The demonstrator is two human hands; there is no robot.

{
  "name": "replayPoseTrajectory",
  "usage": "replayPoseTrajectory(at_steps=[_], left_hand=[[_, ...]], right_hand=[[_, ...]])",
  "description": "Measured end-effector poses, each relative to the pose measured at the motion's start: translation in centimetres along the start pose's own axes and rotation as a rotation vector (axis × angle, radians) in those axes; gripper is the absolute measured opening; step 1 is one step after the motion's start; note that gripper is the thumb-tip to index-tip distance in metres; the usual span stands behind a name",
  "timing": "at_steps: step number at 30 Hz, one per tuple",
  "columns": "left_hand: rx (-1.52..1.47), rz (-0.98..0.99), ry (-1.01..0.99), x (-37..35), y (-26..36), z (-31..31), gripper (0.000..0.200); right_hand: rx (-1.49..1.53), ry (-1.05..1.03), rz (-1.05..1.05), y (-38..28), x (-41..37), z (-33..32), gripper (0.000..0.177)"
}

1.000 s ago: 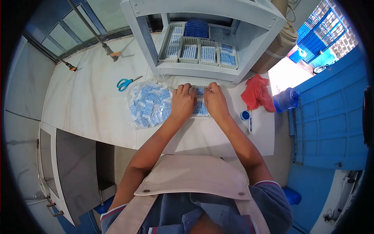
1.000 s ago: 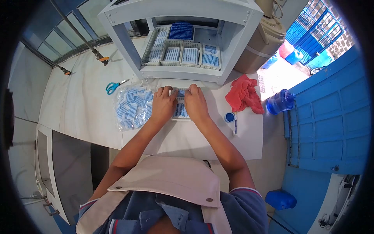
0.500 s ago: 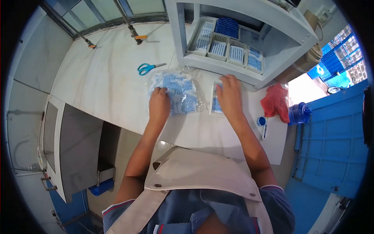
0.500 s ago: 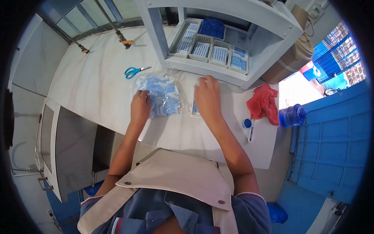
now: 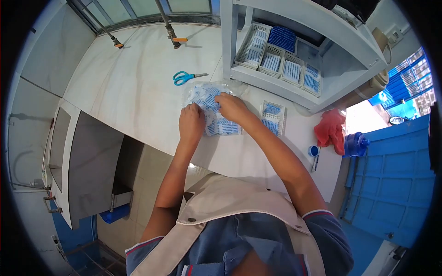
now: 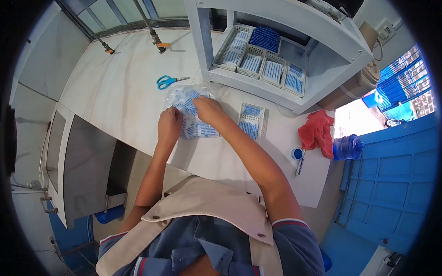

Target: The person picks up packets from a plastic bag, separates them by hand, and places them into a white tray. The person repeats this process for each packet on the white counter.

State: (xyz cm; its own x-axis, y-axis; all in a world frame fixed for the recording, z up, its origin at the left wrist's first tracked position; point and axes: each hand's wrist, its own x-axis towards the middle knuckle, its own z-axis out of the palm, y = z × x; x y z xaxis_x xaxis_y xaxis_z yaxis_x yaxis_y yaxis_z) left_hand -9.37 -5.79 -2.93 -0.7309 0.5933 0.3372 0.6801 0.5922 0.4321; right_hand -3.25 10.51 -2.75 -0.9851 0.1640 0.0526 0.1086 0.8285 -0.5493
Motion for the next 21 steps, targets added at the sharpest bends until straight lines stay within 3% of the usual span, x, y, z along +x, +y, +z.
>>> replayPoseTrajectory(at_steps=[2,4,5,7,8,10,11,13,16,17,19,20,21], left_hand=[[-0.077,0.0,0.015,0.7,0.2,-1.3,0.012],[-0.506,-0.281,-0.002,1.2,-0.3,-2.0,0.01],[-0.841,-0.325,0.012,1.4,-0.3,-2.0,0.009],[-0.973,-0.356,-0.018,1.5,-0.4,-2.2,0.01],[-1.108,-0.389,-0.051,1.6,-0.4,-2.2,0.012],[-1.23,-0.466,-0.046,1.5,1.1,-2.1,0.014],[-1.351,-0.548,-0.041,1.4,2.1,-2.1,0.017],[-1.316,-0.529,-0.034,1.1,3.5,-2.0,0.02],[-1.185,-0.563,-0.063,0.9,5.8,-2.0,0.037],[-1.057,-0.457,0.008,0.5,6.0,-1.1,0.041],[-0.811,-0.285,0.075,0.2,6.8,0.2,0.047],[-0.811,-0.284,0.074,0.1,7.0,0.9,0.047],[-1.15,-0.392,0.056,0.4,7.9,0.6,0.045]], right_hand=[[0.043,0.024,-0.037,0.6,0.3,-0.6,0.029],[0.292,-0.076,-0.014,1.1,1.0,-1.3,0.03],[0.294,-0.077,-0.015,1.3,1.1,-1.5,0.03],[0.632,0.064,-0.021,0.9,1.1,-2.6,0.034],[0.631,0.068,-0.021,0.7,0.8,-3.2,0.034],[1.007,-0.165,0.312,-1.3,-0.5,-5.8,0.037],[1.005,-0.162,0.313,-1.6,-0.9,-6.1,0.037],[1.24,-0.081,0.386,-1.9,-1.6,-6.3,0.037],[1.114,0.027,0.352,-2.7,-2.8,-6.3,0.032],[1.112,0.03,0.35,-3.1,-3.2,-6.3,0.032],[0.756,0.225,0.335,-5.0,-4.0,-6.6,0.028],[0.756,0.225,0.336,-4.8,-4.1,-5.5,0.028],[0.46,0.396,0.126,-5.0,-4.1,-4.7,0.027]])
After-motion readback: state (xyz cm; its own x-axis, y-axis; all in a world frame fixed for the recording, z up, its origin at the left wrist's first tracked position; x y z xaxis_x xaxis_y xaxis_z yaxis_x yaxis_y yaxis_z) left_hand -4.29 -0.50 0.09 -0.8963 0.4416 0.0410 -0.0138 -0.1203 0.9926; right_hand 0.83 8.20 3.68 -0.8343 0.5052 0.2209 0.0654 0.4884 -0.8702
